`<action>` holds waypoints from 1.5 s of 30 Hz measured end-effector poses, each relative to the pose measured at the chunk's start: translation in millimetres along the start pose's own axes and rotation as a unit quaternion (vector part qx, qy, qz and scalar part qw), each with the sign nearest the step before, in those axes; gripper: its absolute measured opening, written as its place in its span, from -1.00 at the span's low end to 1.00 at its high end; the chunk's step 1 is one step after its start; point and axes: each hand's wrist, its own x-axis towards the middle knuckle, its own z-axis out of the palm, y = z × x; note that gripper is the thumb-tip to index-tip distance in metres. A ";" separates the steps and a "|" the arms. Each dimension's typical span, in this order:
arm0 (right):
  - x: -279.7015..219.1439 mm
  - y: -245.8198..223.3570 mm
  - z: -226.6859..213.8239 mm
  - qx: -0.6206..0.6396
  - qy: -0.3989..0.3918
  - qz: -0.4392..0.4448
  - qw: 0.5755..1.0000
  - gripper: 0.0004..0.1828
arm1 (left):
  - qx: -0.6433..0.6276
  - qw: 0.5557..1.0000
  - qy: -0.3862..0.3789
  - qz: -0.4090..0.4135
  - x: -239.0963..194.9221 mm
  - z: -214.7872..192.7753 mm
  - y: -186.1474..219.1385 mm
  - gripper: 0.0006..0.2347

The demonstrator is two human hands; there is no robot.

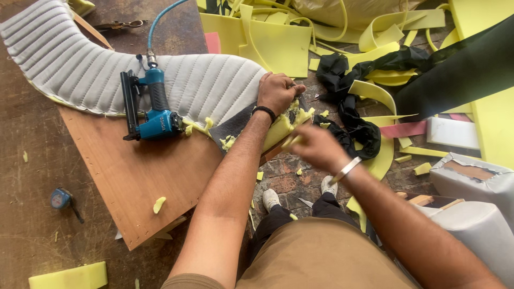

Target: The person staples a gray quilted fabric onto a curved wooden frame using a pneumatic staple gun. They repeatedly pull and smooth the fabric, then remove excess yellow foam from the edges by hand. The work continues along the length of the frame, with the person adjusting the fabric and foam as needed.

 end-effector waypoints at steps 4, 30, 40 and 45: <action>22.1 7.8 -38.5 0.032 0.084 0.122 0.988 -0.63 | 0.010 1.000 0.008 0.020 -4.2 -2.8 -0.1 -0.75; 17.6 -4.5 -7.7 -0.160 -0.033 0.014 0.986 -0.59 | -0.326 0.942 -0.077 -0.015 -16.4 -37.2 -17.5 -0.27; 73.5 -23.5 -12.4 -0.309 -0.033 -0.047 0.949 -0.52 | 0.191 0.973 0.086 0.093 -50.7 -45.9 -8.9 -0.78; 88.6 12.3 -6.3 -0.391 -0.027 -0.134 0.910 -0.64 | 0.145 0.988 0.038 0.023 -43.6 -40.8 -7.0 -0.80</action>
